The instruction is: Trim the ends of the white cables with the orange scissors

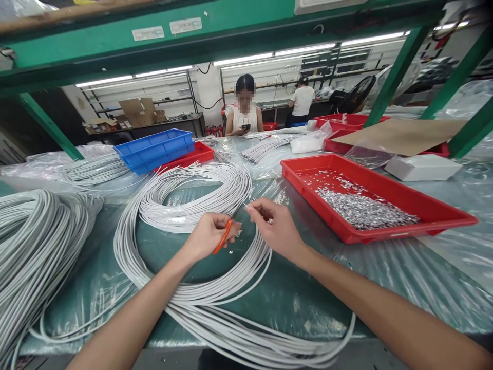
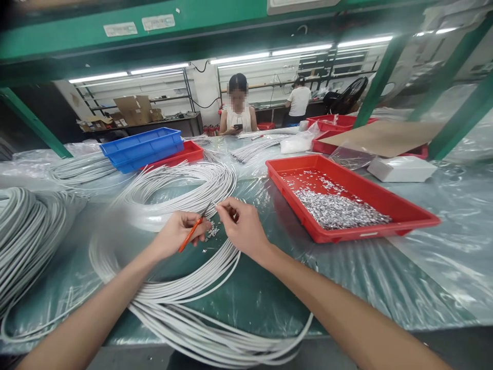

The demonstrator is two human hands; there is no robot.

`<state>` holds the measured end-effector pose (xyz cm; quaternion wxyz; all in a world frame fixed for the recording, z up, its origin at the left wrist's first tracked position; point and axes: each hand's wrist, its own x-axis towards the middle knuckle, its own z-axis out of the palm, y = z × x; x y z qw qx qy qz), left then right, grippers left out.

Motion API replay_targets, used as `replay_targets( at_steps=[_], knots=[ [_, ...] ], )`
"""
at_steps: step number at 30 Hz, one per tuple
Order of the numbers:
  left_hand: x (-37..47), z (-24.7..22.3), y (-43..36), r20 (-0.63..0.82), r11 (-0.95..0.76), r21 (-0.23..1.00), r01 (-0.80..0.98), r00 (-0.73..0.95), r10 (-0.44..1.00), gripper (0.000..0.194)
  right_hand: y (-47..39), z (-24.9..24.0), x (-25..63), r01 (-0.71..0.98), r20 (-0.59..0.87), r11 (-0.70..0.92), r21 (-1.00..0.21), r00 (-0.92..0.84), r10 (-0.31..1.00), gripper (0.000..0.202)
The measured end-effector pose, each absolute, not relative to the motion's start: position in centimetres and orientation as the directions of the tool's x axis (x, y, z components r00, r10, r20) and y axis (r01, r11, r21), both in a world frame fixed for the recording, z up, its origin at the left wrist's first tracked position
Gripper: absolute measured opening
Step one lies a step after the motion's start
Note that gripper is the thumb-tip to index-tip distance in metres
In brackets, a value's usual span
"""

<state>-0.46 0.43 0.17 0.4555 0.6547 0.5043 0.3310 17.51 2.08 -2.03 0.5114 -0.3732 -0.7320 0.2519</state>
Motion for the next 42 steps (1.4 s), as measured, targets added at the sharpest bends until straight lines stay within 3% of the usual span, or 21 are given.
replay_targets(
  at_steps=[3,7,12,17,23,31,37,42],
  knots=[
    [-0.6,0.2,0.6,0.069,-0.126,0.955,0.268,0.211,0.975,0.025,2.3,-2.2,17.4,0.137,0.474,0.525,-0.84,-0.285,0.833,0.027],
    [-0.7,0.2,0.5,0.145,-0.181,0.969,0.168,0.209,0.967,0.03,2.3,-2.3,17.1,0.074,0.406,0.468,-0.88,-0.394,0.825,0.029],
    [-0.7,0.2,0.1,0.22,-0.27,0.933,0.236,0.218,0.951,0.026,2.1,-2.5,17.0,0.07,0.37,0.442,-0.894,-0.443,0.817,0.03],
    [-0.8,0.4,0.4,0.135,-0.176,0.974,0.142,0.261,0.956,0.026,2.0,-2.5,17.0,0.043,0.373,0.429,-0.902,-0.423,0.826,0.029],
    [-1.1,0.3,0.6,0.131,-0.113,0.991,-0.068,0.401,0.907,0.029,1.6,-1.8,17.1,-0.162,0.256,0.199,-0.966,-0.538,0.804,0.033],
    [-1.2,0.1,0.2,0.119,-0.032,0.983,-0.181,0.49,0.864,0.033,1.6,-1.7,17.5,-0.311,0.243,0.042,-0.949,-0.643,0.726,0.029],
    [-1.1,0.0,0.4,0.121,-0.052,0.985,-0.162,0.448,0.886,0.03,1.8,-1.6,17.4,-0.265,0.274,0.136,-0.955,-0.603,0.749,0.027],
    [-0.9,0.5,0.5,0.14,-0.126,0.99,-0.065,0.309,0.941,0.026,1.9,-1.5,17.5,-0.114,0.315,0.299,-0.947,-0.502,0.806,0.027]
  ],
)
